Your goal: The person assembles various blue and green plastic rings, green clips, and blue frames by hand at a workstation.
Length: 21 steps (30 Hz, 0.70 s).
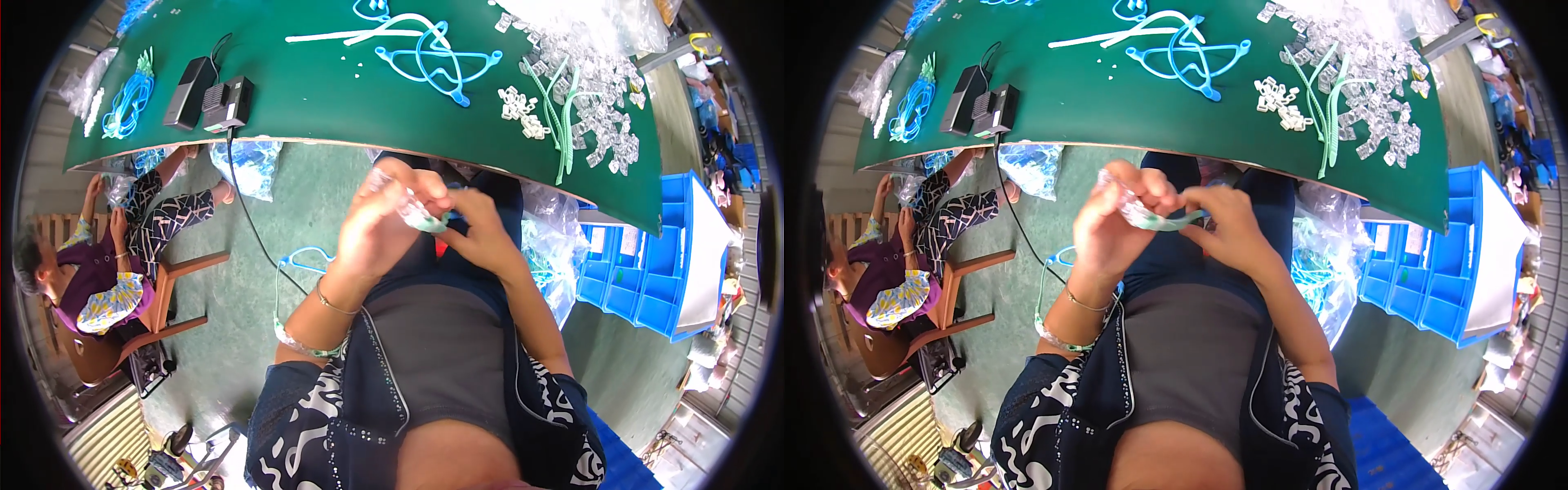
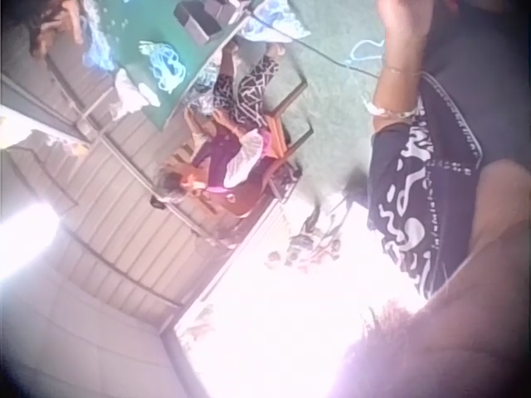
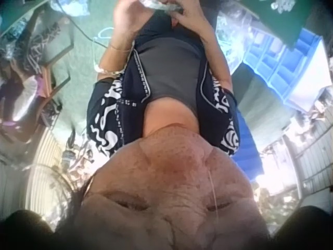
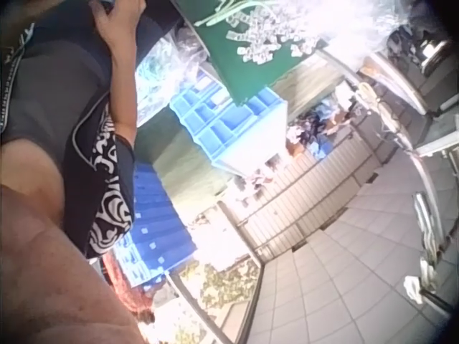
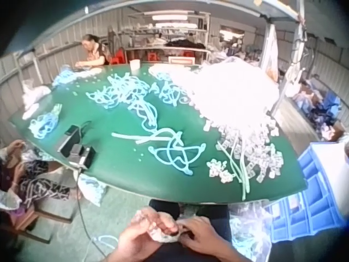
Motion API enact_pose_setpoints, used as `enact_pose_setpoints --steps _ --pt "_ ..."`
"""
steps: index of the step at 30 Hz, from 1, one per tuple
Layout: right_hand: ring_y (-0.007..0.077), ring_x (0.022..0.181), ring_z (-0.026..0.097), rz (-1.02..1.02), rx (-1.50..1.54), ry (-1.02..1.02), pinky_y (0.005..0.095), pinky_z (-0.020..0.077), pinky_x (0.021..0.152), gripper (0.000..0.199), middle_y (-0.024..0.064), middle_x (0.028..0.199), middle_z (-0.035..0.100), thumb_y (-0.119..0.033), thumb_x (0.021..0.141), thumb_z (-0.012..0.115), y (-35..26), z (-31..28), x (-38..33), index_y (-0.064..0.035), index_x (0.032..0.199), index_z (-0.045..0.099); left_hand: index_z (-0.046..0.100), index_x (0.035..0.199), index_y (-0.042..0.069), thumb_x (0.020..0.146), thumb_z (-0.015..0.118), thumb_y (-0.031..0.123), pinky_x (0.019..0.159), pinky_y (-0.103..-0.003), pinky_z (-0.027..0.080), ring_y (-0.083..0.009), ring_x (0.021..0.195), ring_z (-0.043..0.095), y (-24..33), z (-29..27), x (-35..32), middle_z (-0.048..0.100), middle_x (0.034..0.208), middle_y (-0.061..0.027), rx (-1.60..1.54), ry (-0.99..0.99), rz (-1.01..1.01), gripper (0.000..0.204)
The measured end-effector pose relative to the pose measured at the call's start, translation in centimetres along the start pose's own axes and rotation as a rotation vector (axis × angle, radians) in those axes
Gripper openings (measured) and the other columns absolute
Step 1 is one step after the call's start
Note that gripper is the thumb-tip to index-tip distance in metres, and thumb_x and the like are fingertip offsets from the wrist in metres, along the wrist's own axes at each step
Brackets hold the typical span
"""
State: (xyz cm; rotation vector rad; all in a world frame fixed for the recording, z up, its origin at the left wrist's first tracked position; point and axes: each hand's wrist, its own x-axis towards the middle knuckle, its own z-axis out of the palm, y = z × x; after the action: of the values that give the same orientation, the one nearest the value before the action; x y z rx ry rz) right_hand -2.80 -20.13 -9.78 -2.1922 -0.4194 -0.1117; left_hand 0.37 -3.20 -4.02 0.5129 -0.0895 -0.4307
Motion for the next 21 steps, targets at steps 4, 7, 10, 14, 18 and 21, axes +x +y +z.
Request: enact_pose_setpoints --steps 4,7,10,14,18,21 --pt "0.0248 0.083 0.054 -0.008 -0.140 -0.005 0.0370 0.0371 0.076 0.024 0.0055 0.083 0.057 -0.014 0.069 0.069 2.2 1.5 -1.3 -0.0059 0.090 0.060 0.046 0.087 0.011 0.083 0.057 0.015 0.052 -0.026 0.031 -0.0104 0.054 0.033 4.6 -2.9 0.9 0.040 0.063 -0.0003 -0.239 -0.097 0.031 0.012" --pt "0.0254 0.082 0.054 -0.013 -0.155 0.038 0.0374 0.0368 0.076 0.021 0.0063 0.081 0.056 -0.012 0.070 0.068 -0.3 0.0 -0.7 -0.0054 0.088 0.061 0.048 0.092 0.010 0.083 0.056 0.013 0.053 -0.025 0.033 -0.0111 0.056 0.039 5.2 -6.0 1.8 0.046 0.066 -0.0015 -0.136 -0.053 0.060 0.013" --pt "0.0247 0.081 0.053 -0.176 -0.292 -0.013 0.0381 0.0369 0.075 0.017 0.0063 0.078 0.053 -0.011 0.068 0.064 -5.5 -1.6 2.2 -0.0052 0.084 0.060 0.053 0.097 0.006 0.084 0.059 0.022 0.055 -0.025 0.038 -0.0099 0.060 0.046 3.3 -8.6 2.0 0.055 0.075 -0.0020 0.132 0.153 -0.201 0.022" --pt "0.0201 0.085 0.053 -0.659 -0.405 -0.322 0.0388 0.0371 0.078 0.016 0.0040 0.080 0.051 -0.013 0.066 0.060 -8.0 0.5 4.3 -0.0090 0.081 0.056 0.055 0.104 0.002 0.086 0.061 0.035 0.057 -0.026 0.045 -0.0131 0.065 0.055 0.3 -6.7 2.2 0.064 0.091 -0.0082 0.259 0.133 -0.356 0.038" --pt "0.0214 0.096 0.052 -0.851 -0.356 -0.492 0.0414 0.0372 0.085 0.017 0.0060 0.097 0.054 -0.019 0.069 0.061 -8.7 1.5 6.4 -0.0091 0.083 0.057 0.059 0.096 0.001 0.084 0.060 0.021 0.062 -0.029 0.047 -0.0157 0.068 0.056 1.5 -7.2 2.0 0.061 0.084 -0.0076 0.168 0.275 -0.396 0.023" --pt "0.0280 0.098 0.052 -0.665 0.011 -0.474 0.0418 0.0383 0.085 0.030 0.0095 0.102 0.055 -0.023 0.069 0.070 -9.0 -1.5 10.8 -0.0087 0.093 0.059 0.058 0.098 -0.001 0.087 0.054 0.017 0.061 -0.027 0.044 -0.0134 0.070 0.055 2.3 -7.7 0.3 0.059 0.080 -0.0064 0.060 0.304 -0.349 0.021"
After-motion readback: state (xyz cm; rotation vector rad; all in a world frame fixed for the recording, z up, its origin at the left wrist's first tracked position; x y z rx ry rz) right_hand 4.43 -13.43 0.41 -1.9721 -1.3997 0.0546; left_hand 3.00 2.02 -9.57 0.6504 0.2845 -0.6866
